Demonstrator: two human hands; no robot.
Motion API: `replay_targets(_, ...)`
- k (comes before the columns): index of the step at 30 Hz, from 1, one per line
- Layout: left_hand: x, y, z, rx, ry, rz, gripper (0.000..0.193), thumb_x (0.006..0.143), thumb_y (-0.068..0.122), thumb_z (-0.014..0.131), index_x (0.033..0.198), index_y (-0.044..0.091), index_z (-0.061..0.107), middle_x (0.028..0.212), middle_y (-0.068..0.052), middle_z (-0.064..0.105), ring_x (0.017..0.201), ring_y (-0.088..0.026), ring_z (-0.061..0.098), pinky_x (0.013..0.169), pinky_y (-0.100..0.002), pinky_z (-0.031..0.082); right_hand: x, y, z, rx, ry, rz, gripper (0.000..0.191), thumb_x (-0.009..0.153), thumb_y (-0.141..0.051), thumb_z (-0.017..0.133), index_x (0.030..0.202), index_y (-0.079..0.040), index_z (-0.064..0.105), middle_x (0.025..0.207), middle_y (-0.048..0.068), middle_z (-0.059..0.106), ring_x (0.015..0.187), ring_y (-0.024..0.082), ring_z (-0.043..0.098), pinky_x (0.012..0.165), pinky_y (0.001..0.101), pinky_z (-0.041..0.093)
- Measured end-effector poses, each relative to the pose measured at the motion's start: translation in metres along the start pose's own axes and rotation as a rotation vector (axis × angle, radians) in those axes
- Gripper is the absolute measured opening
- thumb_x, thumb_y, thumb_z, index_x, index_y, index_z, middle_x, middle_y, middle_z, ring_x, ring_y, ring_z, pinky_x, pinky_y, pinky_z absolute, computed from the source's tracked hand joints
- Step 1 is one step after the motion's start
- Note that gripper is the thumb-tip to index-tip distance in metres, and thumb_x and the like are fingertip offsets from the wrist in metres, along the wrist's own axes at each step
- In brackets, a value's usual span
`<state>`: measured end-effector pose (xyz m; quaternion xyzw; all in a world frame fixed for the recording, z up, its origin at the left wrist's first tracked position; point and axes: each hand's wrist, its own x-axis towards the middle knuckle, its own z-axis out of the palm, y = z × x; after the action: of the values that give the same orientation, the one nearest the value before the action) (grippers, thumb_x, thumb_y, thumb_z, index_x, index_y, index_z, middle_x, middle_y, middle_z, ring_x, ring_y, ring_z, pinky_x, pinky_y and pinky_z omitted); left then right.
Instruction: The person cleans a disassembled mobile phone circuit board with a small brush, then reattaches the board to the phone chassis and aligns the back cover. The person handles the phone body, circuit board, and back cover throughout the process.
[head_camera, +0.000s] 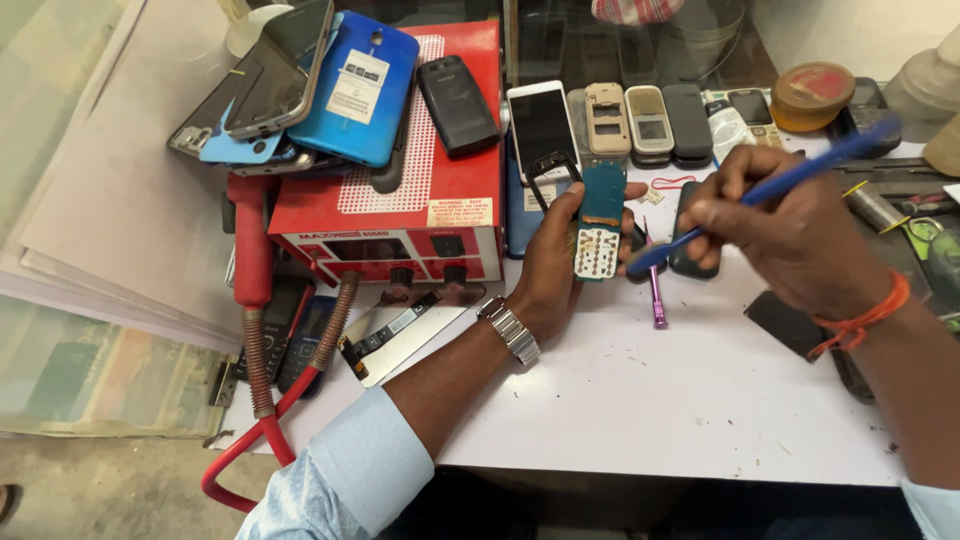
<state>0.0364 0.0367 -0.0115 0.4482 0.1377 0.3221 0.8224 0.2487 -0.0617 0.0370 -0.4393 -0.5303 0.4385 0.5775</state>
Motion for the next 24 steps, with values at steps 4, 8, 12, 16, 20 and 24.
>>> replay_targets(4, 0.0, -0.001, 0.001, -0.014, -0.02, 0.008, 0.065, 0.114, 0.05, 0.027, 0.14, 0.001, 0.061, 0.09, -0.001, 0.064, 0.076, -0.009, 0.062, 0.069, -0.025, 0.055, -0.002, 0.003, 0.009, 0.186, -0.059, 0.032, 0.019, 0.096, 0.005, 0.07, 0.098, -0.004, 0.053, 0.1, 0.017, 0.069, 0.085, 0.022, 0.073, 0.071, 0.03, 0.06)
replay_targets(8, 0.0, -0.003, 0.0, -0.032, -0.01, -0.027, 0.062, 0.112, 0.051, 0.031, 0.137, 0.003, 0.061, 0.089, -0.002, 0.065, 0.073, -0.009, 0.064, 0.065, -0.024, 0.056, -0.004, -0.001, 0.021, 0.226, 0.013, 0.011, 0.014, 0.096, 0.005, 0.067, 0.108, 0.004, 0.06, 0.112, 0.019, 0.07, 0.098, 0.023, 0.073, 0.089, 0.03, 0.062)
replay_targets(12, 0.001, -0.006, 0.0, -0.079, 0.068, -0.08, 0.052, 0.109, 0.05, 0.036, 0.125, 0.006, 0.058, 0.09, -0.005, 0.068, 0.073, -0.012, 0.068, 0.063, -0.027, 0.057, -0.008, -0.003, 0.041, -0.046, 0.183, -0.099, 0.016, 0.099, 0.003, 0.064, 0.113, 0.009, 0.066, 0.116, 0.023, 0.073, 0.101, 0.026, 0.075, 0.088, 0.0302, 0.063)
replay_targets(16, 0.0, -0.009, -0.002, -0.069, 0.041, -0.07, 0.052, 0.111, 0.05, 0.036, 0.123, 0.005, 0.059, 0.092, -0.006, 0.068, 0.075, -0.013, 0.069, 0.064, -0.027, 0.058, -0.007, 0.002, 0.053, -0.068, 0.206, -0.171, 0.011, 0.1, 0.002, 0.065, 0.109, 0.01, 0.065, 0.113, 0.024, 0.072, 0.099, 0.025, 0.076, 0.087, 0.0319, 0.066)
replay_targets(20, 0.001, -0.01, -0.003, -0.109, -0.013, -0.033, 0.052, 0.112, 0.049, 0.034, 0.126, 0.005, 0.058, 0.092, -0.005, 0.067, 0.075, -0.012, 0.068, 0.063, -0.028, 0.059, -0.004, 0.012, 0.047, -0.04, 0.194, -0.151, 0.012, 0.101, 0.0, 0.066, 0.109, 0.009, 0.066, 0.112, 0.023, 0.074, 0.093, 0.024, 0.075, 0.082, 0.0309, 0.064)
replay_targets(24, 0.001, -0.009, -0.004, -0.111, -0.012, -0.025, 0.056, 0.112, 0.049, 0.032, 0.131, 0.004, 0.06, 0.09, -0.005, 0.067, 0.071, -0.011, 0.068, 0.061, -0.027, 0.059, -0.005, 0.023, 0.035, -0.001, 0.238, -0.12, 0.011, 0.101, 0.001, 0.068, 0.107, 0.01, 0.067, 0.1, 0.021, 0.071, 0.086, 0.023, 0.074, 0.08, 0.0315, 0.064)
